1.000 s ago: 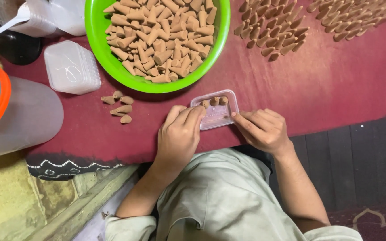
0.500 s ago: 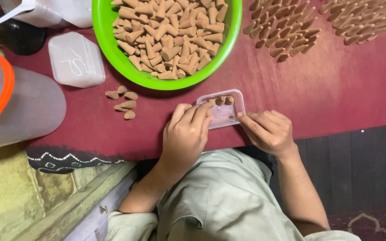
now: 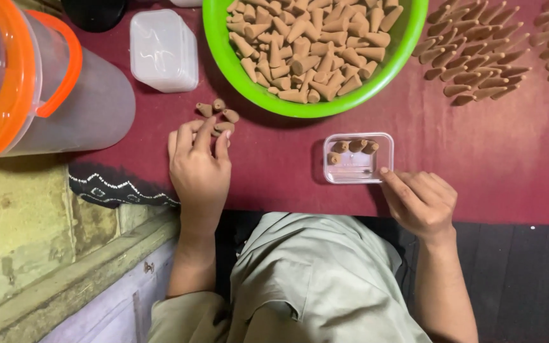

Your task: The person picks small cone-shaped clay pieces from a green bowl and places them one by one into a small clear plastic container. The person continues filling the container until it is nearly full.

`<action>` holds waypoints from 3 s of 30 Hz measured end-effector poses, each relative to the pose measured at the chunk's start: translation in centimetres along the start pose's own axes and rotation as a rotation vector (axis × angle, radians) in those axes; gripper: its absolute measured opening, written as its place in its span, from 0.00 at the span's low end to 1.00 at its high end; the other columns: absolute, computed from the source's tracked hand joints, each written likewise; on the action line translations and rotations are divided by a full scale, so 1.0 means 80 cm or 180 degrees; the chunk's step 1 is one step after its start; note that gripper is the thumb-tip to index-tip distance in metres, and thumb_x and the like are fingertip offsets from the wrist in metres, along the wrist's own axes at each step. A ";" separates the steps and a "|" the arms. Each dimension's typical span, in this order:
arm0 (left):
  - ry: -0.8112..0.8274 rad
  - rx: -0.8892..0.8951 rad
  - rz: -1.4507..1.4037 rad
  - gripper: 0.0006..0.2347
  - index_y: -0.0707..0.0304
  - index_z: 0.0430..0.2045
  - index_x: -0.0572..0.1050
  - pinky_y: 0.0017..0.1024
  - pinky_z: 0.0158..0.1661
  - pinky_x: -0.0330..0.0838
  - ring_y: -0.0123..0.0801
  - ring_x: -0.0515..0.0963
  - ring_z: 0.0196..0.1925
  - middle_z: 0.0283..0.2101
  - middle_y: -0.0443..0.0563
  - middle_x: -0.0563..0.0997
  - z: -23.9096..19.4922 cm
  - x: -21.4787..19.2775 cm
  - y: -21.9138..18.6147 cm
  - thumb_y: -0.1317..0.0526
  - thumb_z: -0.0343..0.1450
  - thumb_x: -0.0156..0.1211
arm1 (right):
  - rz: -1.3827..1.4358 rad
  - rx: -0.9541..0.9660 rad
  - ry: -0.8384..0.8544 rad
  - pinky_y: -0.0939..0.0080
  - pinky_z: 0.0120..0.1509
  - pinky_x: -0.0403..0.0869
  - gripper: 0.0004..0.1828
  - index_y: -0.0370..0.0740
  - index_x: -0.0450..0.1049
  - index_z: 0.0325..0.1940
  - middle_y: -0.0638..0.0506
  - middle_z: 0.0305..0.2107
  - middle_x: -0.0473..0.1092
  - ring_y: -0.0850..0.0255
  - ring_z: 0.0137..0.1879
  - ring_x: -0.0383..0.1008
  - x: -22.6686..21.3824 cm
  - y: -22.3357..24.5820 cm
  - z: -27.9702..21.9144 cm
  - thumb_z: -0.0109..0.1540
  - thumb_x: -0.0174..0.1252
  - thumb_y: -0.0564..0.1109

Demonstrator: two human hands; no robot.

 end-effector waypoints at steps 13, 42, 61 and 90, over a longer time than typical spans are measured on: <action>-0.0009 0.0173 -0.0274 0.04 0.61 0.34 0.83 0.32 0.41 0.73 0.38 0.73 0.35 0.37 0.46 0.74 0.004 -0.014 -0.032 0.62 0.77 0.66 | -0.0079 0.0019 -0.0057 0.57 0.28 0.69 0.06 0.31 0.86 0.40 0.43 0.27 0.77 0.53 0.23 0.70 0.000 0.004 0.007 0.60 0.70 0.29; 0.0222 0.1611 -0.1028 0.03 0.58 0.32 0.80 0.29 0.36 0.75 0.37 0.81 0.39 0.33 0.46 0.77 -0.039 0.093 -0.214 0.65 0.74 0.61 | 0.0097 0.0182 -0.0210 0.58 0.28 0.69 0.07 0.32 0.85 0.39 0.43 0.30 0.79 0.55 0.23 0.71 -0.013 0.007 0.019 0.59 0.65 0.29; -0.0305 0.0323 -0.0327 0.06 0.67 0.41 0.83 0.37 0.41 0.75 0.45 0.78 0.37 0.35 0.51 0.78 0.001 -0.008 0.000 0.65 0.75 0.70 | -0.0117 -0.0183 -0.0529 0.48 0.39 0.77 0.12 0.29 0.86 0.39 0.34 0.35 0.81 0.43 0.32 0.78 -0.010 -0.005 -0.014 0.65 0.63 0.42; 0.0254 0.0654 -0.1434 0.03 0.55 0.37 0.83 0.31 0.42 0.78 0.39 0.82 0.37 0.38 0.42 0.84 -0.020 0.018 -0.136 0.62 0.73 0.68 | -0.0793 0.0070 0.0400 0.30 0.70 0.65 0.31 0.49 0.82 0.61 0.35 0.63 0.72 0.33 0.71 0.64 0.020 -0.002 -0.017 0.70 0.47 0.69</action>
Point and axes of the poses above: each hand's wrist, its own z-axis towards the middle knuckle, its own x-axis out of the palm, y = z × x, the point moved 7 cm from there along z, towards the middle knuckle
